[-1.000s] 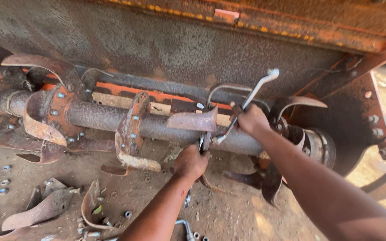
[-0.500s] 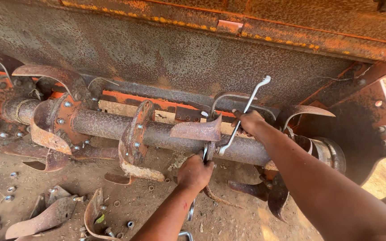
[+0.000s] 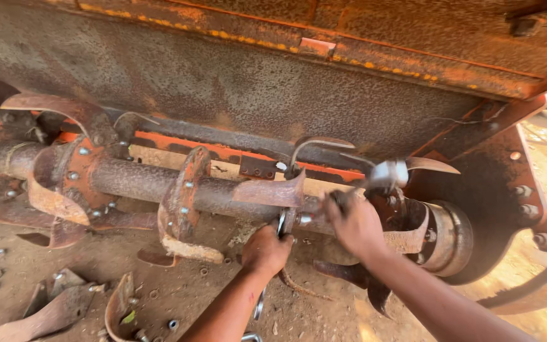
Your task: The person uses two wrenches to tighten bolts on a rusty auger shaft attached to a large metal container. They then switch to a cordless impact wrench to further tighten the bolts on the shaft.
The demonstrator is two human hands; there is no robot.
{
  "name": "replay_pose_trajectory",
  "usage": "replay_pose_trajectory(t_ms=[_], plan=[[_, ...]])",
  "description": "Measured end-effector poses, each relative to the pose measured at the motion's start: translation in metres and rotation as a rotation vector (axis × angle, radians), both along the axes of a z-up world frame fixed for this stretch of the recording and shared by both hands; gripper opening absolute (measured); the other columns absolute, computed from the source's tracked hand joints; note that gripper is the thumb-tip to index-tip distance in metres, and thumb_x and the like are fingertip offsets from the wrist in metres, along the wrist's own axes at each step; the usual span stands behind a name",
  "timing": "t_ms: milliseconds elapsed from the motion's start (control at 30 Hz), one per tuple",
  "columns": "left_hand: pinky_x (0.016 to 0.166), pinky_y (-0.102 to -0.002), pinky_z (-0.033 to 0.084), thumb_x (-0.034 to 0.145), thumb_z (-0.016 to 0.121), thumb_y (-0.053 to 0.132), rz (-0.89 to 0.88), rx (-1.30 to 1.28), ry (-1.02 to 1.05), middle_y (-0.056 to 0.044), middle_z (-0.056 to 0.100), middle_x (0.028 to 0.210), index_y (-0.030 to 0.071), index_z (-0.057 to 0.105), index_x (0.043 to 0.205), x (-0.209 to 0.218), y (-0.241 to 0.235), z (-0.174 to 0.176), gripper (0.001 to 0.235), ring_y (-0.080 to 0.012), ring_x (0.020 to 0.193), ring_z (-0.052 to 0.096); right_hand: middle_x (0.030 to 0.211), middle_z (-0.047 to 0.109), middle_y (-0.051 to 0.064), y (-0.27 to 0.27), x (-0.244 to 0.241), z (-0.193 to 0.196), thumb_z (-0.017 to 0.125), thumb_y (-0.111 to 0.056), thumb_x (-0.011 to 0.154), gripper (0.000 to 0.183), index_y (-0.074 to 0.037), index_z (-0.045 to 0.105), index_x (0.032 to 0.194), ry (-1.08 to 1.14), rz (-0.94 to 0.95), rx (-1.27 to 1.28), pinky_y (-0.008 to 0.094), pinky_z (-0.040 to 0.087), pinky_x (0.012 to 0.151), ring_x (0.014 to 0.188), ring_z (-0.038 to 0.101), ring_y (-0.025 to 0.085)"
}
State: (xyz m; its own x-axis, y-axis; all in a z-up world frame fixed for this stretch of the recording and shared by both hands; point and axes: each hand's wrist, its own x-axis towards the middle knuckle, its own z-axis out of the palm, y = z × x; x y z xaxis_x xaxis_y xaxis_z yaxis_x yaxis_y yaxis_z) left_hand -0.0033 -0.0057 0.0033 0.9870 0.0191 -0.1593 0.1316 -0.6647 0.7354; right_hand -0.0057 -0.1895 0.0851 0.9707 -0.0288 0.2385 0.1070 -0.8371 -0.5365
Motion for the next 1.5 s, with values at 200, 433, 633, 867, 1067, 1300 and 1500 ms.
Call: replay_pose_trajectory(t_ms=[200,433,633,867,1067,1300,1500], plan=[[0.092,-0.045,0.055,0.089,0.069,0.038,-0.019,-0.019,-0.033,-0.011,0.075,0.107,0.02,0.068,0.119,-0.004,0.006,-0.005,0.035,-0.0314,0.102,0.072,0.081,0.062,0.008,-0.002,-0.069,-0.048,0.069,-0.025,0.085,0.013,-0.012,0.072,0.089,-0.45,0.655,-0.514,0.044,0.055,0.066,0.077,0.065,0.03],[0.096,-0.049,0.053,0.088,0.07,0.038,-0.032,0.058,-0.078,-0.015,0.073,0.111,0.015,0.069,0.115,0.004,0.005,-0.013,0.035,-0.0371,0.108,0.069,0.08,0.06,0.009,-0.001,-0.077,-0.054,0.073,-0.027,0.089,0.019,-0.009,0.069,0.085,-0.362,0.491,-0.482,0.043,0.053,0.064,0.077,0.063,0.03],[0.093,-0.048,0.055,0.086,0.071,0.04,-0.042,0.052,-0.102,-0.017,0.074,0.109,0.014,0.068,0.116,0.002,0.002,-0.015,0.039,-0.0363,0.104,0.071,0.086,0.064,0.011,-0.006,-0.088,-0.038,0.066,-0.021,0.089,0.02,-0.008,0.067,0.103,-0.383,0.429,-0.435,0.043,0.055,0.057,0.07,0.065,0.03],[0.073,-0.044,0.062,0.1,0.058,0.038,-0.131,0.218,-0.208,-0.021,0.073,0.095,0.0,0.053,0.126,-0.004,-0.002,-0.025,0.046,-0.0328,0.086,0.075,0.073,0.072,0.015,-0.019,-0.008,0.01,0.055,-0.053,0.103,0.056,-0.006,0.08,0.087,0.226,-0.144,-0.298,0.04,0.056,0.069,0.067,0.07,0.025],[0.069,-0.041,0.065,0.102,0.052,0.034,-0.161,0.181,-0.145,-0.02,0.073,0.09,-0.001,0.047,0.132,-0.002,0.003,-0.03,0.047,-0.0317,0.077,0.076,0.065,0.071,0.01,-0.018,0.051,0.022,0.054,-0.047,0.101,0.054,-0.002,0.077,0.081,0.284,-0.054,0.293,0.036,0.052,0.065,0.059,0.065,0.018],[0.076,-0.046,0.063,0.099,0.054,0.042,-0.164,0.167,-0.222,-0.023,0.074,0.088,-0.004,0.044,0.139,-0.003,0.005,-0.031,0.061,-0.0352,0.078,0.076,0.061,0.063,0.008,-0.024,0.091,0.016,0.052,-0.044,0.104,0.05,-0.003,0.073,0.083,0.412,-0.004,0.418,0.034,0.047,0.056,0.051,0.055,0.015],[0.074,-0.045,0.064,0.101,0.052,0.044,-0.188,0.17,-0.204,-0.02,0.073,0.085,-0.002,0.047,0.135,-0.003,0.007,-0.032,0.057,-0.0341,0.075,0.076,0.06,0.059,0.005,-0.024,0.104,0.014,0.047,-0.05,0.105,0.057,-0.004,0.072,0.083,0.48,-0.042,0.364,0.032,0.043,0.054,0.051,0.051,0.013]])
